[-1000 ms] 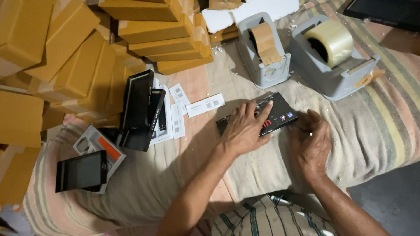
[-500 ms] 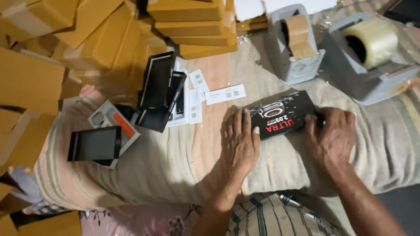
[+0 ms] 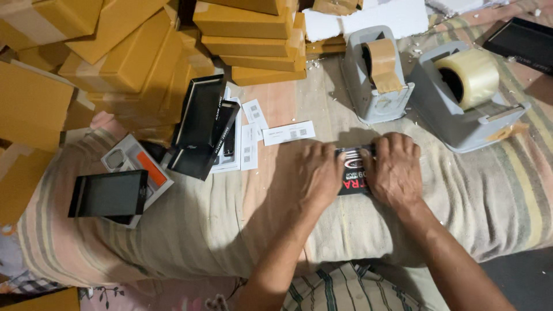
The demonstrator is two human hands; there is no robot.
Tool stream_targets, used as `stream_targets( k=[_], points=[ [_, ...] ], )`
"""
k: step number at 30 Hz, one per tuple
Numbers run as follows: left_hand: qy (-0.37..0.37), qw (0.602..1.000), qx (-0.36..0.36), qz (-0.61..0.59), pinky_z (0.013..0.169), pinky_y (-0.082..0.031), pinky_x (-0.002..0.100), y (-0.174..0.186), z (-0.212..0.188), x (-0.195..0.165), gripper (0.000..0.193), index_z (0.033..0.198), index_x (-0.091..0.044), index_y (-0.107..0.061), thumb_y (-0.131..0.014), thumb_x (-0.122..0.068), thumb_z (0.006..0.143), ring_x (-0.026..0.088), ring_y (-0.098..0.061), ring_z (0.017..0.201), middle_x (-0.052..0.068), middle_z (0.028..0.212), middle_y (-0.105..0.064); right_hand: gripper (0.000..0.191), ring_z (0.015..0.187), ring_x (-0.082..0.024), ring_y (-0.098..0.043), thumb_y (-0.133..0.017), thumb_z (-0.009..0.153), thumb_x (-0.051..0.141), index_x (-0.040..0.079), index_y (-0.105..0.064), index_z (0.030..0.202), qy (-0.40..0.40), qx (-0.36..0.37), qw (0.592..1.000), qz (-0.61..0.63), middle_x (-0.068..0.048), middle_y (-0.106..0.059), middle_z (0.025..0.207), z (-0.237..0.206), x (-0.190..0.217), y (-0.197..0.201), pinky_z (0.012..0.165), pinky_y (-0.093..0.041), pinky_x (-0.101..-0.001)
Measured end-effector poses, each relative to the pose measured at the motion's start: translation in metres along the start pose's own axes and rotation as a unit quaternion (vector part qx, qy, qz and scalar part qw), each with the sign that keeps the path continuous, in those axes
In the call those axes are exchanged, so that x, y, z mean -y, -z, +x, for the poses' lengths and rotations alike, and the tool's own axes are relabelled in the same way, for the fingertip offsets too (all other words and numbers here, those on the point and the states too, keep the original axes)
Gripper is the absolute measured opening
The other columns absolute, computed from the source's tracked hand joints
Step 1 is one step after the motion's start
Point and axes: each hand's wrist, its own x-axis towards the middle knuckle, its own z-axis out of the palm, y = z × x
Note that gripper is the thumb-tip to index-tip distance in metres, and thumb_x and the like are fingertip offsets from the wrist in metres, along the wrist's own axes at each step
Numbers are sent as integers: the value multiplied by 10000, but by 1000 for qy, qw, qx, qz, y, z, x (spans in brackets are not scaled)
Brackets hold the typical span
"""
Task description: The person packs smartwatch retail boxes on a bed. They place a smartwatch into a white inner tray, add the charging cable and watch strap, position a paper manual, close the box, and stack the finished boxes with others on the bed.
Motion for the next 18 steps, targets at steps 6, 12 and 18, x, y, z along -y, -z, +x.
stream_targets(
  k=[6, 12, 18],
  points=[
    [-58, 989, -101, 96, 872, -494, 517, -17, 13, -15, 436, 719, -77, -702, -563, -342, 1037, 349, -669, 766, 153, 764, -707, 214, 1089, -370, -576, -660, 963, 245, 45, -676, 1038, 46, -101, 994, -14, -162, -655, 1090, -4, 2, 11, 979, -403, -512],
    [-64, 992, -84, 64, 615, -525, 484, -35, 17, -1, 462, 692, -74, -686, -531, -308, 1060, 342, -659, 606, 165, 675, -675, 194, 892, -349, -614, -668, 962, 252, 66, -672, 906, 72, -2, 997, -24, -134, -660, 875, 17, -16, 0, 860, -422, -470],
    [64, 993, 90, 29, 671, -539, 512, -31, 27, -10, 516, 737, -68, -705, -482, -348, 1107, 393, -661, 666, 197, 726, -661, 161, 999, -352, -583, -702, 899, 205, 51, -684, 939, 48, -28, 998, -14, -151, -654, 993, 18, -16, -2, 870, -454, -481]
  ],
)
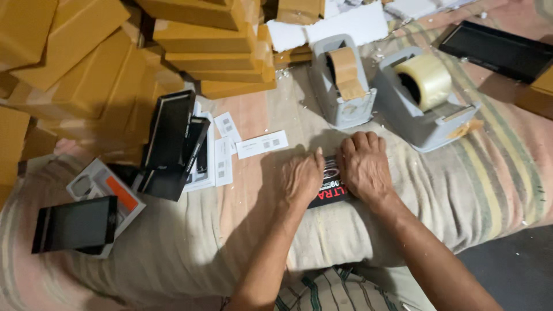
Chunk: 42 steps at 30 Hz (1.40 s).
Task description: The person packs smartwatch retail boxes on a bed. They place a smartwatch into a white inner tray, add the charging cable and watch strap, position a paper manual, close the box, and stack the finished boxes with others on the bed.
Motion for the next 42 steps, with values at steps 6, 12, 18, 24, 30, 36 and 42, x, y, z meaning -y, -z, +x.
stream_targets(
  k=[6, 12, 18, 24, 30, 36, 42],
  points=[
    [-190, 915, -351, -58, 836, -496, 478, 39, -29, -11, 156, 1053, -43, -614, -571, -192, 1066, 336, -625, 928, 141, 986, -611, 213, 1147, -375, -570, -694, 812, 119, 113, -685, 1025, 44, -118, 983, 136, -154, -655, 1187, -42, -39, 58, 985, -455, -477],
    [-24, 910, -81, -406, 541, -443, 394, 27, -3, -67, 289, 827, 7, -628, -654, -212, 1014, 187, -512, 541, 122, 605, -579, 198, 1137, -370, -623, -711, 1093, 117, -10, -653, 1233, -168, -127, 977, 45, -196, -730, 1161, -29, -158, 113, 953, -485, -474],
    [-35, 911, -64, -407, 535, -399, 420, -23, 91, -146, 631, 652, 31, -593, -617, -501, 992, 218, -483, 476, 146, 516, -507, 572, 1028, -231, -679, -672, 1008, 242, -108, -509, 1431, -229, 31, 924, 305, -212, -718, 1091, 22, -224, 88, 869, -511, -339],
    [75, 864, -14, -497, 450, -450, 338, -72, 155, -174, 603, 514, -27, -662, -760, -535, 826, 148, -574, 413, 45, 462, -601, 619, 937, -267, -724, -688, 917, 100, -129, -457, 1443, -275, 85, 859, 425, -241, -723, 1050, 36, -230, 72, 816, -564, -348],
    [153, 728, 79, -664, 344, -253, 282, -80, 164, -172, 443, 646, -23, -655, -876, -381, 786, 94, -404, 411, 25, 546, -547, 595, 910, -273, -732, -738, 883, 54, -111, -528, 1415, -344, 101, 863, 356, -234, -737, 959, 64, -199, 111, 809, -565, -363],
    [85, 718, 84, -686, 574, -511, 258, -87, 141, -173, 312, 886, 39, -782, -878, -226, 750, 88, -643, 640, 39, 761, -748, 554, 934, -223, -730, -746, 945, 54, -146, -530, 1415, -295, 38, 904, 308, -225, -742, 957, 49, -189, 157, 925, -530, -289],
    [-12, 786, 44, -617, 617, -478, 274, -89, 118, -165, 330, 926, 63, -798, -853, -248, 833, 66, -580, 688, 25, 762, -709, 554, 876, -218, -700, -744, 911, 29, -140, -531, 1394, -326, 21, 857, 398, -178, -702, 924, -7, -196, 135, 784, -510, -306]
  ],
)
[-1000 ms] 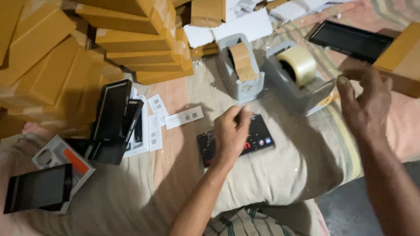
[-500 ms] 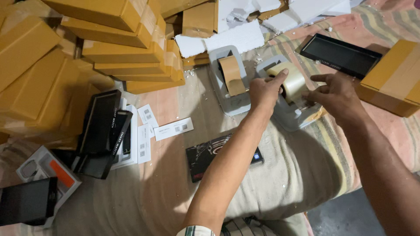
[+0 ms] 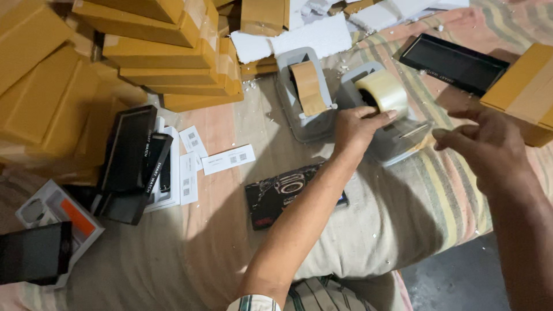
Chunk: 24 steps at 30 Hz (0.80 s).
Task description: The person packs smartwatch retail boxes on a bed. They place a smartwatch into a white inner tray, add the charging cable and watch strap, position a paper manual, close the box, and stack the finished boxes with others on the bed.
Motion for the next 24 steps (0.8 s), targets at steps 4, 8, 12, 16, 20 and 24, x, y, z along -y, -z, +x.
stream_targets(
  k=[4, 8, 12, 16, 20, 24],
  points=[
    [-5, 999, 3, 41, 590, -478, 279, 1, -7, -6, 334, 926, 37, -801, -848, -271, 806, 62, -596, 651, 37, 723, -734, 558, 900, -206, -684, -745, 934, 39, -145, -497, 1399, -4, -7, 999, 46, -187, -696, 950, -10, -23, 0, 814, -510, -294],
    [-25, 994, 6, 106, 571, -476, 296, 2, -10, -10, 367, 923, 15, -805, -847, -328, 798, 73, -596, 623, 60, 681, -733, 581, 943, -201, -703, -745, 913, 44, -108, -492, 1413, -50, -49, 998, -7, -188, -723, 984, -19, -25, -3, 865, -518, -279],
    [-35, 990, 8, 135, 578, -494, 296, 4, -11, -10, 402, 927, 3, -810, -845, -374, 792, 91, -638, 617, 73, 691, -747, 566, 967, -210, -699, -737, 945, 55, -108, -487, 1426, -40, -48, 998, 18, -202, -713, 988, -26, -20, -7, 900, -522, -290],
    [-35, 992, 18, 121, 604, -516, 283, 5, -11, -9, 420, 953, 0, -811, -845, -381, 781, 92, -669, 645, 73, 739, -768, 570, 961, -218, -701, -732, 942, 60, -97, -472, 1423, -35, -61, 997, 33, -204, -699, 979, -28, -23, -10, 903, -551, -317],
    [-38, 992, 23, 122, 628, -518, 282, 7, -13, -7, 435, 1002, 5, -807, -837, -383, 807, 88, -661, 671, 83, 765, -778, 564, 966, -213, -713, -741, 945, 59, -73, -471, 1423, -72, -87, 994, -7, -187, -715, 984, -32, -27, -13, 899, -550, -320],
    [-64, 992, 35, 101, 678, -539, 276, 9, -14, -4, 434, 1040, 13, -796, -822, -372, 843, 83, -677, 724, 74, 813, -787, 543, 963, -207, -694, -727, 962, 21, -114, -473, 1423, -1, -60, 995, 77, -197, -695, 988, -31, -25, -12, 933, -540, -306]
  ],
)
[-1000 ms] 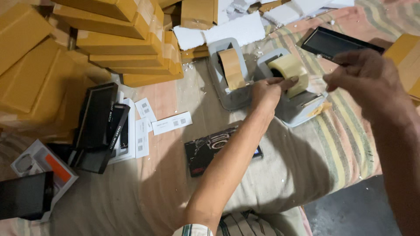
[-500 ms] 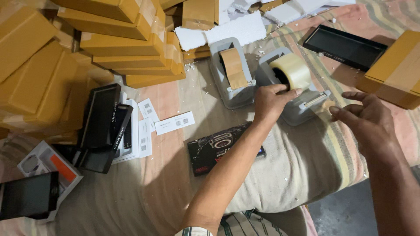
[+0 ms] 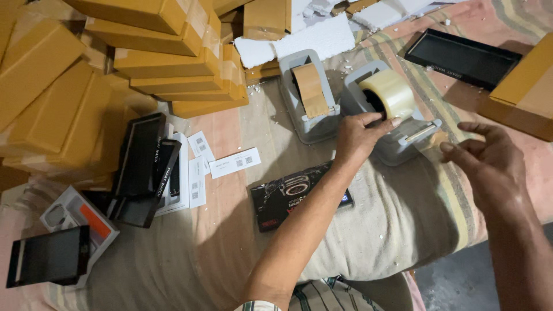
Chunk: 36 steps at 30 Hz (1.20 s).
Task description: The person packs smartwatch retail boxes on a bed. They place a smartwatch into a white inner tray, add the charging cable and watch strap, position a paper manual, close the box, and stack the finished boxes with others on the bed.
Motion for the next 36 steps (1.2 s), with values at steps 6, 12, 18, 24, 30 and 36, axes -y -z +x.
stream_targets(
  k=[6, 12, 18, 24, 30, 36],
  points=[
    [11, 1000, -13, 17, 674, -531, 272, -4, 5, 6, 430, 1029, 20, -794, -841, -353, 819, 83, -665, 721, 61, 803, -776, 536, 930, -207, -699, -714, 950, -4, -99, -470, 1418, -14, -2, 999, -43, -193, -703, 953, 7, 5, 4, 883, -533, -300],
    [-25, 983, -179, 12, 657, -523, 251, -17, -25, -11, 343, 1057, -23, -742, -781, -332, 912, 60, -619, 728, 15, 832, -700, 454, 899, -137, -687, -664, 981, 5, -41, -483, 1395, -52, -18, 997, 46, -124, -699, 1006, -5, -16, -10, 773, -569, -238],
    [85, 990, -92, -63, 717, -544, 229, -43, -93, -42, 367, 1028, -5, -782, -758, -358, 928, 49, -675, 765, -8, 864, -754, 406, 879, -105, -678, -696, 971, -18, -31, -533, 1342, -42, -48, 994, 92, -77, -696, 1022, -6, -40, -11, 735, -543, -217],
    [162, 976, -116, -84, 597, -452, 263, -78, -80, -51, 405, 885, 41, -782, -801, -360, 937, 66, -582, 657, -6, 721, -696, 354, 919, -114, -693, -711, 952, -29, -22, -572, 1278, -38, -27, 991, 129, -86, -687, 1022, -5, -37, -2, 813, -570, -217],
    [130, 982, -136, -21, 555, -405, 351, -94, -77, -26, 424, 881, 39, -772, -737, -367, 997, 119, -484, 626, 70, 632, -573, 346, 907, -148, -721, -679, 931, -23, -19, -540, 1249, -113, -46, 991, 63, -118, -718, 1017, -4, -20, -10, 778, -583, -249],
    [116, 975, -162, 99, 651, -525, 467, -97, -72, -11, 310, 929, -30, -760, -692, -332, 932, 356, -709, 659, 205, 722, -694, 449, 877, -211, -720, -759, 920, 67, -63, -546, 1293, -23, -39, 989, -141, -202, -755, 1003, -7, -21, -13, 754, -566, -321]
  ],
)
